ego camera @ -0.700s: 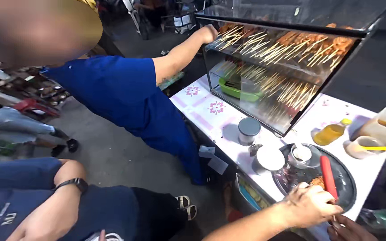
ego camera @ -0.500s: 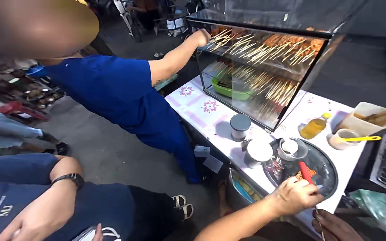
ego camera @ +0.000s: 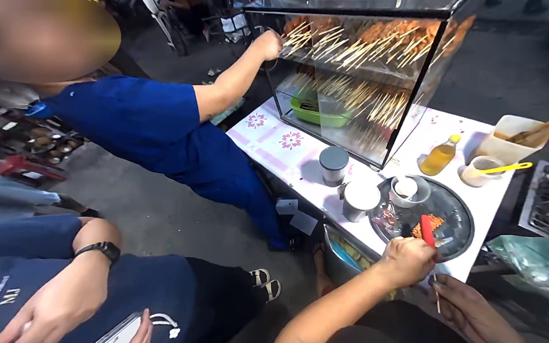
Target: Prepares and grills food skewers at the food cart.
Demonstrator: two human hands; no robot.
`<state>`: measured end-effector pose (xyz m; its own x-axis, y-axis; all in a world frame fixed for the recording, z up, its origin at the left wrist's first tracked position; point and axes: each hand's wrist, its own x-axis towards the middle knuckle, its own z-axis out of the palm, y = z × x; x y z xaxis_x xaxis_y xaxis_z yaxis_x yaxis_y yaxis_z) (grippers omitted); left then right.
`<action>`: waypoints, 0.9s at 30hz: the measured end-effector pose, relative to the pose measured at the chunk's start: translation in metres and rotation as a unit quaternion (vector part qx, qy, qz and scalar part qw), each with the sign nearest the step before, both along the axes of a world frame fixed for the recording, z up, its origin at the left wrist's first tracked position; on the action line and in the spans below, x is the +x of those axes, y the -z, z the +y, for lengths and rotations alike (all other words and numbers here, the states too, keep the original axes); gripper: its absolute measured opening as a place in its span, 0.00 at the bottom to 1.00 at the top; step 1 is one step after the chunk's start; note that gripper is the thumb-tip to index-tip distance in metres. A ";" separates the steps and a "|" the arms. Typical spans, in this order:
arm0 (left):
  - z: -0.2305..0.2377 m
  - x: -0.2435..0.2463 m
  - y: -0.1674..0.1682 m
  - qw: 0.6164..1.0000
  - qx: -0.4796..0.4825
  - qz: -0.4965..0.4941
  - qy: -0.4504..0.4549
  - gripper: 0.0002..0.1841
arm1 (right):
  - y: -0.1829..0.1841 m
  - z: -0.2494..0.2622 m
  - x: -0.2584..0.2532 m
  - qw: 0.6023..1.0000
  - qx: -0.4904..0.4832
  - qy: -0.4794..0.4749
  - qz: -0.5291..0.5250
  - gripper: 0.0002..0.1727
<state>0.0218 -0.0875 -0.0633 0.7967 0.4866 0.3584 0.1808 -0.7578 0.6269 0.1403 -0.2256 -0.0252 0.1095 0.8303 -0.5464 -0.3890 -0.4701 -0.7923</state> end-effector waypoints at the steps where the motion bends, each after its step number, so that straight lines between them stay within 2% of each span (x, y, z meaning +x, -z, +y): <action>1: 0.000 0.000 -0.001 1.000 -0.028 0.013 -0.002 0.07 | -0.001 0.000 -0.001 1.000 -0.007 -0.010 -0.019 0.06; 7: 0.019 -0.002 -0.018 0.969 -0.212 0.123 0.044 0.13 | -0.004 -0.005 0.007 0.986 -0.007 -0.108 -0.127 0.06; 11: 0.029 0.003 -0.023 0.960 -0.245 0.113 0.080 0.14 | 0.001 -0.012 0.025 0.954 0.005 -0.170 -0.248 0.12; 13: 0.034 0.005 -0.027 0.957 -0.245 0.125 0.086 0.13 | 0.010 -0.012 0.029 0.948 0.017 -0.171 -0.267 0.12; 16: 0.030 0.014 -0.019 0.954 -0.244 0.162 0.061 0.14 | 0.024 -0.009 0.027 0.961 -0.003 -0.130 -0.243 0.13; 21: 0.021 0.017 0.013 0.950 -0.248 0.189 -0.006 0.14 | 0.041 0.013 0.012 0.990 -0.071 -0.071 -0.102 0.10; 24: 0.023 0.010 0.024 0.945 -0.249 0.213 -0.012 0.14 | 0.049 0.019 0.007 0.990 -0.084 -0.077 -0.079 0.10; 25: 0.023 0.009 0.027 0.942 -0.247 0.227 -0.005 0.15 | 0.049 0.019 0.007 0.985 -0.090 -0.099 -0.112 0.13; 27: 0.021 0.007 0.031 0.940 -0.246 0.235 0.008 0.15 | 0.051 0.020 0.009 0.950 -0.081 -0.130 -0.271 0.18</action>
<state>0.0292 -0.0664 -0.0945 0.8195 0.4877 -0.3009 0.5167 -0.4018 0.7560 0.1497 -0.2054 -0.0758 0.2144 0.7772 -0.5916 0.2017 -0.6278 -0.7518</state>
